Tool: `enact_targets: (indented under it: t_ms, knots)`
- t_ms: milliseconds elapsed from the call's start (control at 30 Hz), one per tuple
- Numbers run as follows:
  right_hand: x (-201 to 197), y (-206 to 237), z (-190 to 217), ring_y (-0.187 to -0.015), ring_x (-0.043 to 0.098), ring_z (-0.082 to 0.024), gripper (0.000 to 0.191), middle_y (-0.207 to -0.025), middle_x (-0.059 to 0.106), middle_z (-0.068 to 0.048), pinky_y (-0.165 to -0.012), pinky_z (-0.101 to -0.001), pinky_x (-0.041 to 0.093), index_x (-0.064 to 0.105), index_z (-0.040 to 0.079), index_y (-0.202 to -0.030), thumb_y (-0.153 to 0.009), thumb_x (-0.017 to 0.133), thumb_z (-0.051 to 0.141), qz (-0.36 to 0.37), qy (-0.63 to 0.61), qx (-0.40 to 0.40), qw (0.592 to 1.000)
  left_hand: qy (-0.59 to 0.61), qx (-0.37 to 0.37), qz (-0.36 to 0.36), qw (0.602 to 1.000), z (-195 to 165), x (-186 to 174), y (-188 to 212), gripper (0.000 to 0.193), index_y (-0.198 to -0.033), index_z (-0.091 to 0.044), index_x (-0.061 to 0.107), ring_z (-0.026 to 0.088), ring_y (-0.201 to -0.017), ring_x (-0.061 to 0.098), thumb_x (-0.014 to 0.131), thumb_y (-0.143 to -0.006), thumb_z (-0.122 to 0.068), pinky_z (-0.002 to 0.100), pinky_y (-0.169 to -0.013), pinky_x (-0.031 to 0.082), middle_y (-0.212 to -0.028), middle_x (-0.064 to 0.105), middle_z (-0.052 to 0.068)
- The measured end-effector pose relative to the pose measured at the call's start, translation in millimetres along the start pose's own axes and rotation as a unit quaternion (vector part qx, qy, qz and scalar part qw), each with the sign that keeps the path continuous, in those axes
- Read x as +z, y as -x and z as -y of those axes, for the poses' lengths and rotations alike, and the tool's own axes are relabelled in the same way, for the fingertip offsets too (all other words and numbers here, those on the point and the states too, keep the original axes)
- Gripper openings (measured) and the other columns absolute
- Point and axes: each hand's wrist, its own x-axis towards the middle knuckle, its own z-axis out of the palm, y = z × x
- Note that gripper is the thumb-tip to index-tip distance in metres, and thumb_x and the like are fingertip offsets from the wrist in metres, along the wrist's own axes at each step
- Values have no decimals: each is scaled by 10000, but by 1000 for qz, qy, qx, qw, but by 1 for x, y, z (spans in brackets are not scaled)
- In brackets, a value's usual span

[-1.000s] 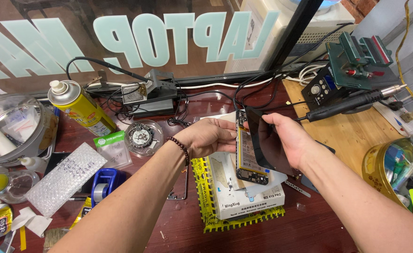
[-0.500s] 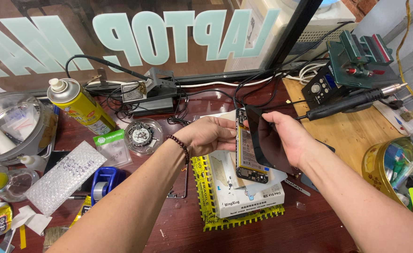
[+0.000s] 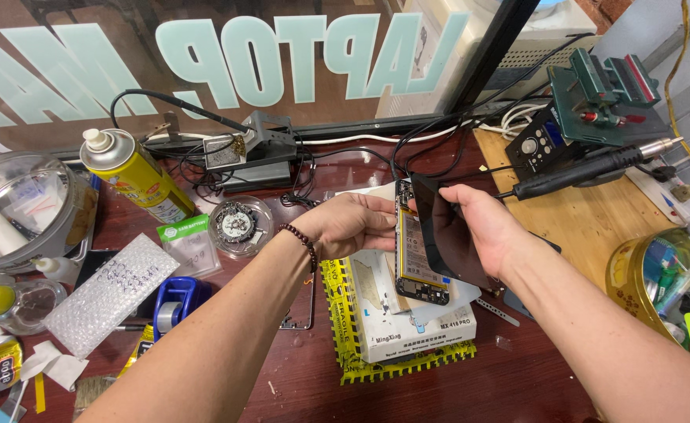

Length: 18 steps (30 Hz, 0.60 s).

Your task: The person holds a replacement phone display assembly and aligns it over the phone frame with the exposed internals. They press the display into place, flip the phone over to check the fit, and repeatedly press along the edges to seat the new screen onto the body.

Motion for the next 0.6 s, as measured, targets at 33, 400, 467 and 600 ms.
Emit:
enact_targets:
  t_ms: [33,400,467,600]
  knots:
    - [0,0,0,-800,650,-113,352,-896,732,-3,-799,-287,521,761,78,-1068,-989,497,297,-2,-4,-2,1000,0,0,-1,1000,0,1,1,236,-1203,23,684,219,-980,738,604,-982,-2,352,-879,640,-1116,748,137]
    - [6,5,1,-776,645,-78,356,-878,722,21,-784,-254,520,763,71,-1072,-987,497,293,-17,-11,-6,1000,-4,-6,-7,1000,-3,4,4,262,-1229,9,692,218,-980,735,590,-987,3,345,-883,637,-1124,747,140]
    - [6,7,1,-752,640,-91,357,-858,718,18,-763,-270,518,758,87,-1057,-974,485,302,-33,18,1,999,3,-8,2,1000,-3,4,3,262,-1228,16,689,218,-986,738,588,-986,2,345,-885,637,-1125,749,146]
    - [6,6,1,-746,638,-75,344,-856,718,23,-758,-249,511,762,76,-1051,-979,502,288,-21,0,-4,1000,1,-7,-2,1000,-2,3,3,254,-1218,29,684,217,-985,741,592,-983,5,348,-883,642,-1127,749,143]
